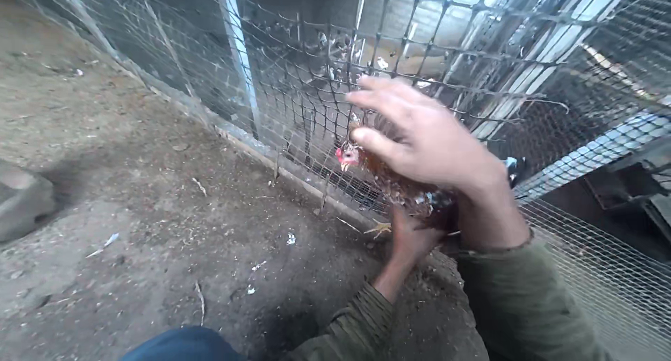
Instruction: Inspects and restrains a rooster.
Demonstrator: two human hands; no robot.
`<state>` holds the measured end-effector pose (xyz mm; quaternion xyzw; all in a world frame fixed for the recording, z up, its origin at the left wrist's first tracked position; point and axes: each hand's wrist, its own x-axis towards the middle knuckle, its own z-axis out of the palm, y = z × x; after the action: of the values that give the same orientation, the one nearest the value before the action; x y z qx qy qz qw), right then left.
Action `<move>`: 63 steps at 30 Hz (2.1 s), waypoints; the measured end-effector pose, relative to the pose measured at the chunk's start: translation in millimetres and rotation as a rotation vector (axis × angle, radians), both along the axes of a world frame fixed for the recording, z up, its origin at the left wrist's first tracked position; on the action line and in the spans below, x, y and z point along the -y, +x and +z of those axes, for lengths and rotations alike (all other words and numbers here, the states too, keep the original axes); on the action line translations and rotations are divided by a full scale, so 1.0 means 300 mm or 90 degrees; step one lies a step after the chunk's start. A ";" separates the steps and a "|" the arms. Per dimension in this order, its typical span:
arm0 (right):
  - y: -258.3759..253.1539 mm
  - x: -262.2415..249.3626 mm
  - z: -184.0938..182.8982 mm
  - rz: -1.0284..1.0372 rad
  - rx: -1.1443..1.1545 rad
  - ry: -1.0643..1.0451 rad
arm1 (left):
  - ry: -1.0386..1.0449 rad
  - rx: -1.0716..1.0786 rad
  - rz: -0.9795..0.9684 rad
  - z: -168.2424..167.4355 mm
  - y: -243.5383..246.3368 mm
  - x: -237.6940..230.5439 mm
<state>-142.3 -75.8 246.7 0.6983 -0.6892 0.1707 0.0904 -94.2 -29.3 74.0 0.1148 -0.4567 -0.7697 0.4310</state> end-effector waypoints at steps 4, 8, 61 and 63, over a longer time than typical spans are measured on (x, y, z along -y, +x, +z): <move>-0.023 0.015 -0.051 -0.078 0.000 0.276 | -0.022 -0.051 0.000 -0.024 0.008 -0.004; -0.040 -0.128 -0.109 -0.055 -0.075 0.208 | -0.053 -0.102 0.014 -0.058 0.005 0.014; 0.185 -0.827 -1.178 -0.559 1.007 -0.451 | 0.119 0.559 -0.641 -0.511 0.047 -0.084; 0.195 -0.834 -1.189 -0.561 1.085 -0.434 | 0.060 0.624 -0.648 -0.491 0.028 -0.071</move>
<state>-83.9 174.5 -110.0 -0.0351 -0.6347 0.7502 -0.1818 -85.7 -7.9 -73.3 0.2390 -0.5616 -0.7540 -0.2428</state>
